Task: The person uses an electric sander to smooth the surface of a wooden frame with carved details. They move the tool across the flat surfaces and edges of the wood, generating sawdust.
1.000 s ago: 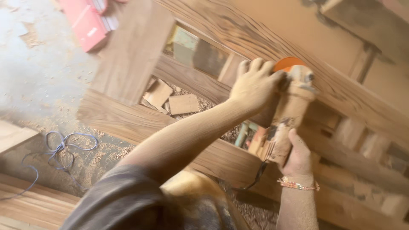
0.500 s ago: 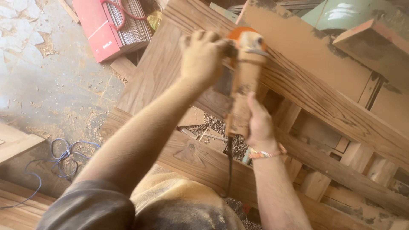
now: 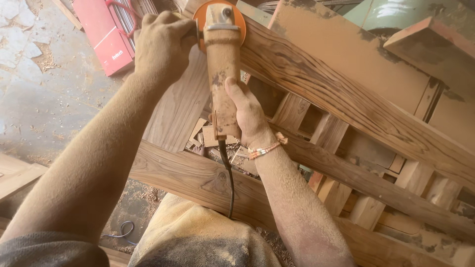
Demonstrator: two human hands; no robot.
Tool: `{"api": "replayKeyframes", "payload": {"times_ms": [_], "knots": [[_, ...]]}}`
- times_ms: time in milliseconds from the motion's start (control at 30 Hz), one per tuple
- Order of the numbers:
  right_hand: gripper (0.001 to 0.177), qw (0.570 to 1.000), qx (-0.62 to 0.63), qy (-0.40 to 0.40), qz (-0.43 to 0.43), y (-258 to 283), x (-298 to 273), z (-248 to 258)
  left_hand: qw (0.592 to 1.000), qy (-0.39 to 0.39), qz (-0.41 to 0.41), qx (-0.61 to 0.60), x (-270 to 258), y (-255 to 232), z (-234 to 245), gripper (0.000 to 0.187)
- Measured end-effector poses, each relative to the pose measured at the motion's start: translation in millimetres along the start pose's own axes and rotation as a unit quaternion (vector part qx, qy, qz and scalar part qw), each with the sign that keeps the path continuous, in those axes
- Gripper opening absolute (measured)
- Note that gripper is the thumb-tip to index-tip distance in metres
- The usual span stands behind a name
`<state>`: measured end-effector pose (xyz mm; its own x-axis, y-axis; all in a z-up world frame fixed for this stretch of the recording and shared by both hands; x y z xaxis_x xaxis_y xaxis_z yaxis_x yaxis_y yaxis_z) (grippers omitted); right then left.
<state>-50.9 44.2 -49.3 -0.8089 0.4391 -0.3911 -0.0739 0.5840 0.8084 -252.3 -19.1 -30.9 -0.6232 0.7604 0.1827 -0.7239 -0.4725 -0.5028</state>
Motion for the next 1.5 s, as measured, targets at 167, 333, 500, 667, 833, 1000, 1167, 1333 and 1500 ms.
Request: {"api": "replayKeyframes", "payload": {"times_ms": [167,333,500,667,833,1000,1167,1333,1500], "knots": [[0.058,1.0,0.009,-0.016,-0.001,3.8,-33.4,6.6,0.999,0.002,-0.035,0.005,-18.9,-18.9,-8.9,0.016],[0.056,0.999,0.016,-0.04,-0.001,3.4,-67.6,29.3,0.999,0.052,-0.001,0.0,-29.3,-56.9,-27.1,0.016],[0.052,0.996,0.028,-0.082,-0.003,7.0,-107.1,61.2,0.998,0.051,-0.017,-0.018,-45.7,-106.0,-38.9,0.018],[0.053,0.993,0.029,-0.115,0.009,12.8,-146.6,92.2,0.997,0.075,-0.035,-0.008,-58.8,-153.8,-57.8,0.015],[0.055,0.991,0.037,-0.123,0.042,18.4,-184.6,130.2,0.985,0.164,-0.051,0.007,-64.4,-208.3,-92.4,0.018],[0.058,0.986,0.065,-0.147,0.037,19.4,-228.9,182.2,0.981,0.166,-0.099,0.008,-73.6,-273.2,-121.3,0.024],[0.053,0.95,0.087,-0.296,0.055,28.0,-275.7,229.7,0.968,0.228,-0.102,0.0,-83.5,-348.6,-139.9,0.029],[0.055,0.946,0.0,-0.324,0.029,52.7,-313.7,257.6,0.943,0.31,-0.116,-0.035,-89.4,-407.7,-149.4,0.035],[0.058,0.95,0.045,-0.306,0.044,59.9,-312.3,263.0,0.944,0.306,-0.111,-0.057,-82.4,-417.1,-153.0,0.031]]}}
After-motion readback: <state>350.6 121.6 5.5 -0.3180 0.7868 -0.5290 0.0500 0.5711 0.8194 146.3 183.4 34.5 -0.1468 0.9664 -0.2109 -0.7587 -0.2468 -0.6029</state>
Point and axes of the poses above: each hand's wrist, its own x-axis towards the middle knuckle, its own z-axis out of the back of the hand, y = z × x, the point moved 5 cm from there along x, towards the middle knuckle, and after that the axes turned 5 degrees about z, right-handed, at the moved point
